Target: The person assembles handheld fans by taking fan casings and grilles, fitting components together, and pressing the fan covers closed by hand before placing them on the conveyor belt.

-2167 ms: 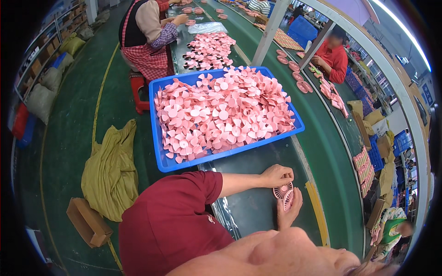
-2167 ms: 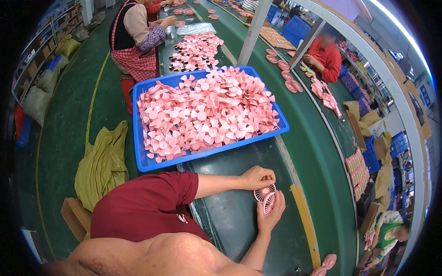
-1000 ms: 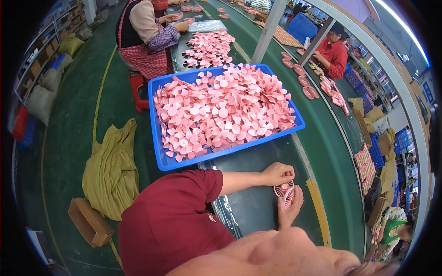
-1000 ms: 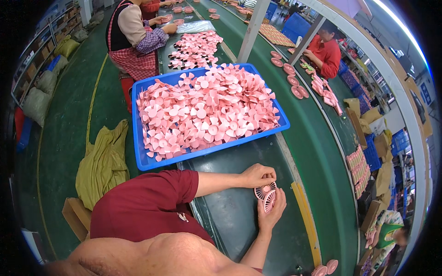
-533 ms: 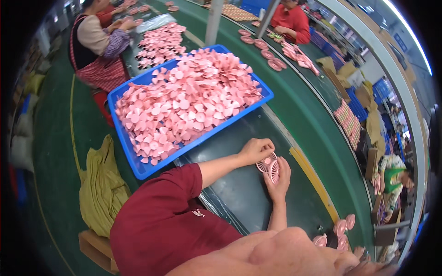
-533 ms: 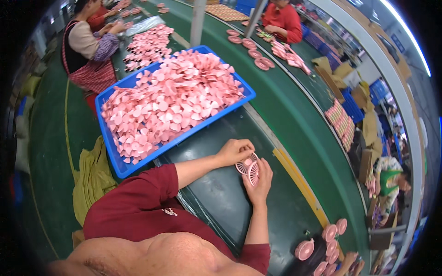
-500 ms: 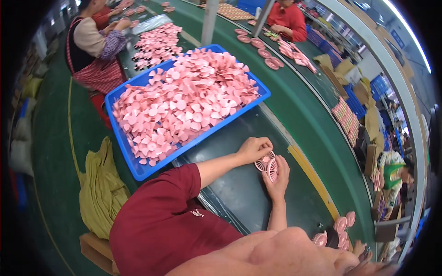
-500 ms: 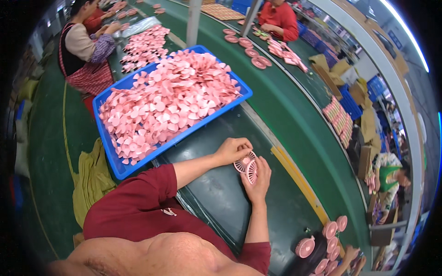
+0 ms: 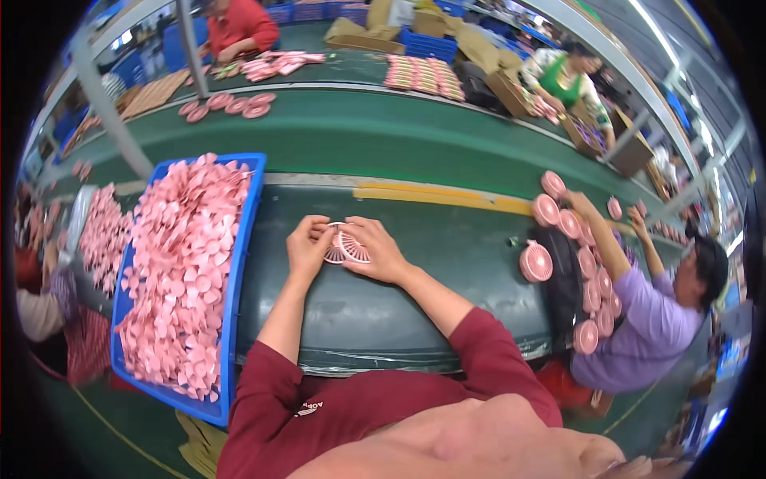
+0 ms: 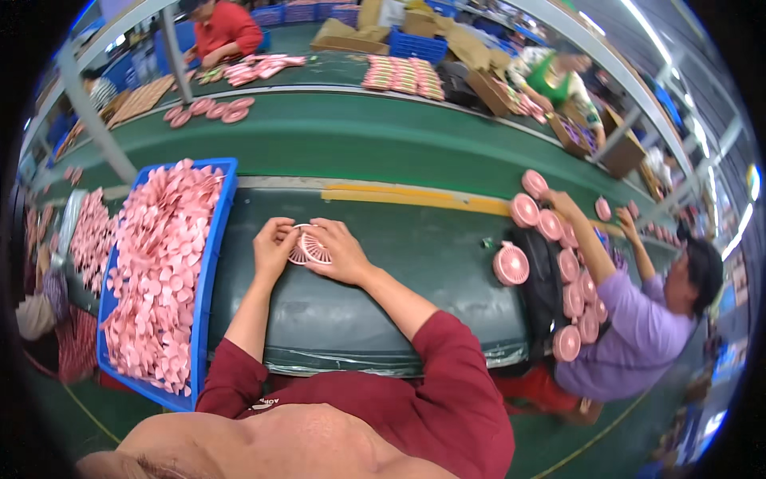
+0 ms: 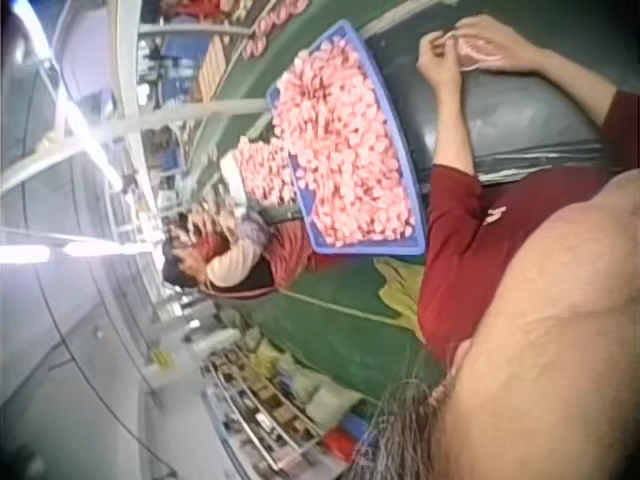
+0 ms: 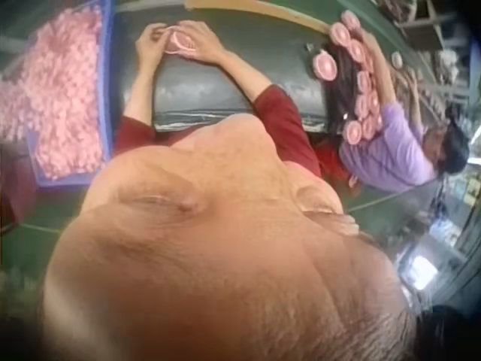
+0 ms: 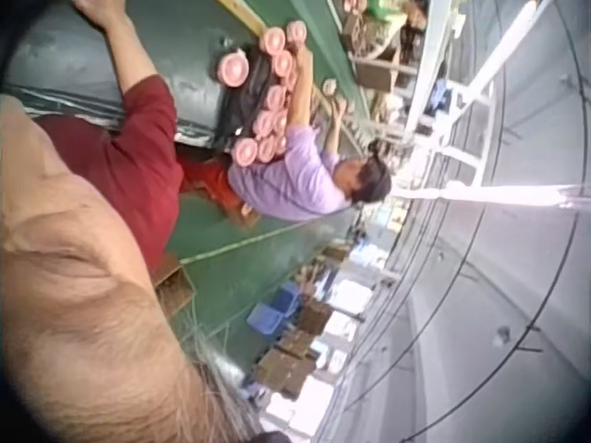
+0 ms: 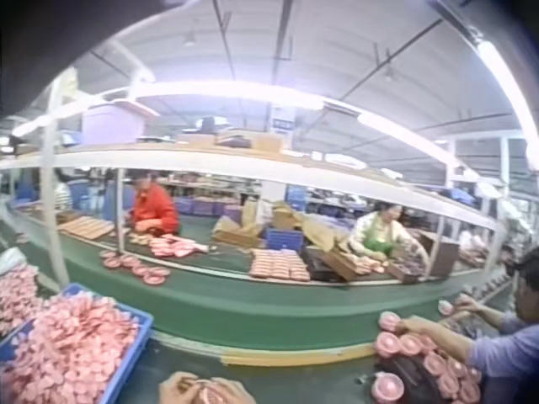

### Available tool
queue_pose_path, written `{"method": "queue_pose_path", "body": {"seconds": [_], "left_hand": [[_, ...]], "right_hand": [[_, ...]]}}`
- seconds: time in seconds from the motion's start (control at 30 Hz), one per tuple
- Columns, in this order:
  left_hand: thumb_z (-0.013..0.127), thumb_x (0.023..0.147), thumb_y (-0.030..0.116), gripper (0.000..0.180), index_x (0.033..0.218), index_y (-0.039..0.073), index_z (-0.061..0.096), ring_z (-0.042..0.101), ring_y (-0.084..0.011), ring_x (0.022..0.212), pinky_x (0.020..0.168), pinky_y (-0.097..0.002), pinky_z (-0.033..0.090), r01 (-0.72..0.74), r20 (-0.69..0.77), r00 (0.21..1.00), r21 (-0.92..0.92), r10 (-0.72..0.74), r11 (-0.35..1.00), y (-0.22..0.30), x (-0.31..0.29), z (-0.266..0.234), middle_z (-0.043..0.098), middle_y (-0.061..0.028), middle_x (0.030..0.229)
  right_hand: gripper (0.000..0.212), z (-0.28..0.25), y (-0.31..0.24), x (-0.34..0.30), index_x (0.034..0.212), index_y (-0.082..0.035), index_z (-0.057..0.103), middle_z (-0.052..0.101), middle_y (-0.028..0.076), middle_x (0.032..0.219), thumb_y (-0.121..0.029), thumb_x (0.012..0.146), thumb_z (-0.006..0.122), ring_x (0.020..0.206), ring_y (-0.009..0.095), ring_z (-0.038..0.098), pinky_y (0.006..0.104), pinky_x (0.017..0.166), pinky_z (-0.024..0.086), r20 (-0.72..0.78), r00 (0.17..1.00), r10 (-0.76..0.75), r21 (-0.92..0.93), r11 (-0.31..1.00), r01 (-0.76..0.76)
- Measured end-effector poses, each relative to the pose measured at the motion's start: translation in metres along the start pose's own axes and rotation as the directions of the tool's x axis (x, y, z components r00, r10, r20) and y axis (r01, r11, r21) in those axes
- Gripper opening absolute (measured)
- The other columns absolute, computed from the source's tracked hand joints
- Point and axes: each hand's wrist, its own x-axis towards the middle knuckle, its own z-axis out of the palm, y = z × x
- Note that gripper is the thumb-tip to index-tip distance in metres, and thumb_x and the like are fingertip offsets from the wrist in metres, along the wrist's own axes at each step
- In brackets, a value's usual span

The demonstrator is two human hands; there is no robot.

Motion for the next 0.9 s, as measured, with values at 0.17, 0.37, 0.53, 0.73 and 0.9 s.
{"method": "queue_pose_path", "body": {"seconds": [0.17,0.37,0.53,0.73,0.9], "left_hand": [[0.069,0.086,-0.001,0.020,0.105,0.001,0.064,0.060,-0.0050,0.071,0.063,-0.0197,0.050,-0.024,0.037,0.999,0.063,0.022,0.998,0.006,0.002,-0.005,0.066,-0.0023,0.084],[0.068,0.086,0.001,0.019,0.105,0.000,0.065,0.061,-0.0068,0.071,0.063,-0.0216,0.051,-0.058,0.033,0.998,0.033,0.057,0.998,-0.005,0.000,-0.014,0.066,-0.0034,0.083],[0.070,0.084,0.003,0.023,0.106,0.001,0.065,0.063,-0.0090,0.074,0.065,-0.0228,0.052,-0.084,0.061,0.995,0.126,0.077,0.988,0.003,-0.005,-0.010,0.066,-0.0050,0.085],[0.077,0.072,0.008,0.033,0.103,0.007,0.066,0.059,-0.0267,0.103,0.089,-0.0370,0.047,-0.239,0.076,0.970,0.454,0.230,0.858,0.015,-0.014,-0.011,0.064,-0.0106,0.113],[0.082,0.068,0.020,0.055,0.118,0.008,0.063,0.053,-0.0349,0.120,0.104,-0.0435,0.039,-0.287,0.135,0.957,0.560,0.256,0.777,0.006,-0.003,-0.012,0.059,-0.0161,0.129]], "right_hand": [[0.070,-0.004,-0.002,0.003,0.134,-0.012,0.052,0.048,0.016,0.138,-0.025,0.072,0.081,0.127,0.036,0.046,0.0434,0.105,0.041,-0.051,0.999,-0.007,-0.003,1.000,0.007],[0.067,-0.017,0.005,0.009,0.133,-0.012,0.052,0.050,0.015,0.133,-0.029,0.074,0.080,0.122,0.037,0.047,0.0442,0.102,0.042,-0.239,0.971,0.021,-0.192,0.979,-0.068],[0.070,-0.013,0.025,-0.011,0.133,-0.013,0.053,0.051,0.016,0.133,-0.034,0.072,0.080,0.127,0.034,0.043,0.0481,0.103,0.036,-0.185,0.973,0.136,-0.332,0.924,-0.192],[0.067,-0.009,0.027,-0.013,0.129,-0.013,0.058,0.052,0.016,0.132,-0.036,0.070,0.080,0.126,0.034,0.044,0.0472,0.104,0.034,-0.189,0.974,0.125,-0.324,0.929,-0.182],[0.064,-0.007,0.034,-0.009,0.126,-0.015,0.060,0.054,0.013,0.128,-0.037,0.069,0.080,0.123,0.033,0.047,0.0488,0.099,0.037,-0.174,0.978,0.116,-0.370,0.913,-0.174]]}}
